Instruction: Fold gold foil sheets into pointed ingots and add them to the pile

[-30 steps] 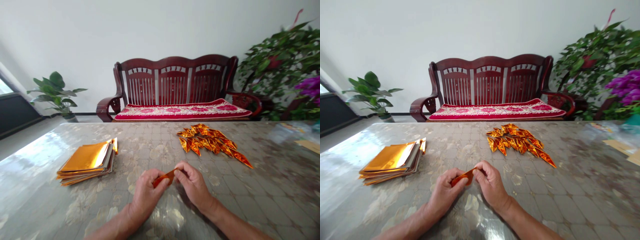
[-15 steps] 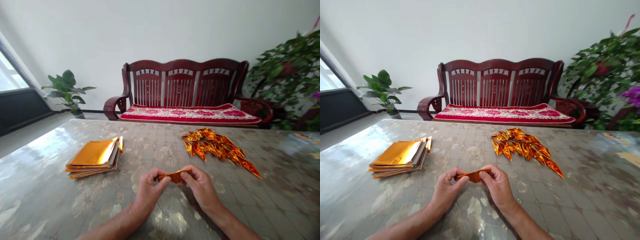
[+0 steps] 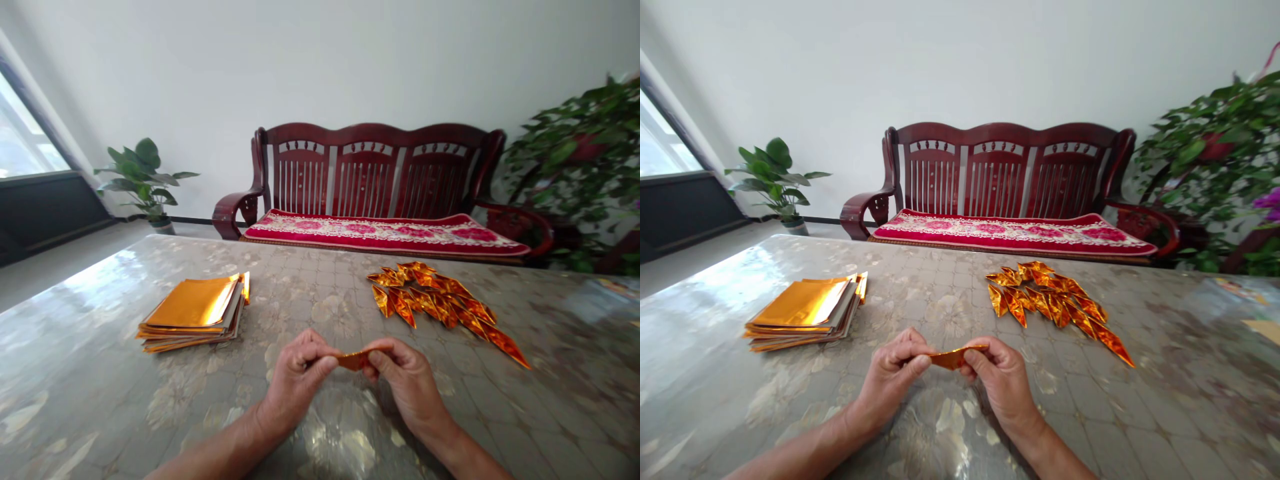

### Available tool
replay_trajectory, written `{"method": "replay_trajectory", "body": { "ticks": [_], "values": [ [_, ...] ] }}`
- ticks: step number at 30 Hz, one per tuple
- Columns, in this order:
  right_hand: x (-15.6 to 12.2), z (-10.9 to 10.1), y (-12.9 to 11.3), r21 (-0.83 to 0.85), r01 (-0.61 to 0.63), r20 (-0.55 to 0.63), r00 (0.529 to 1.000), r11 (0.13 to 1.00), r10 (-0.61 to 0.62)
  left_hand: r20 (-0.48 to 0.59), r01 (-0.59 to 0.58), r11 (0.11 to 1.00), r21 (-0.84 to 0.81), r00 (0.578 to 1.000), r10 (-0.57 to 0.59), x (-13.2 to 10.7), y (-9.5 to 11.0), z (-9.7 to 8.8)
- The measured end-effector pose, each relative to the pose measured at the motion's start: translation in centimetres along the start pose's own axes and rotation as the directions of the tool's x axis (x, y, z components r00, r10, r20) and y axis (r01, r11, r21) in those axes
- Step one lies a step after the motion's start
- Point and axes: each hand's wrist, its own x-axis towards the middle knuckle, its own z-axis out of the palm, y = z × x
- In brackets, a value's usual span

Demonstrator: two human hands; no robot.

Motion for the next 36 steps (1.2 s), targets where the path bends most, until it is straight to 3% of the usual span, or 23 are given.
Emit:
{"method": "replay_trajectory", "body": {
  "ticks": [8,11,14,17,23,36],
  "values": [
    [0.0,-0.1,0.2,-0.018,0.043,-0.023,0.999,0.999,-0.044,-0.006,0.043,0.999,0.012,0.999,-0.043,-0.2,0.2,0.2],
    [0.0,0.0,0.0,-0.045,0.055,-0.048,0.997,0.997,-0.058,-0.048,0.149,0.985,-0.084,0.987,-0.153,-0.4,-0.1,0.6],
    [0.0,0.0,-0.1,-0.070,0.070,-0.066,0.995,0.995,-0.075,-0.082,0.287,0.932,-0.223,0.947,-0.311,-0.5,-0.1,0.9],
    [0.1,0.0,-0.2,-0.086,0.083,-0.060,0.994,0.993,-0.089,-0.076,0.356,0.894,-0.274,0.918,-0.389,-0.4,0.5,0.9],
    [0.1,0.0,0.0,-0.075,0.109,-0.058,0.992,0.991,-0.113,-0.059,0.394,0.874,-0.284,0.903,-0.427,-0.1,1.3,0.8],
    [0.2,0.0,0.4,-0.022,0.073,-0.083,0.994,0.997,-0.075,-0.121,0.410,0.889,-0.203,0.891,-0.438,-0.1,-0.3,0.5]
  ]
}}
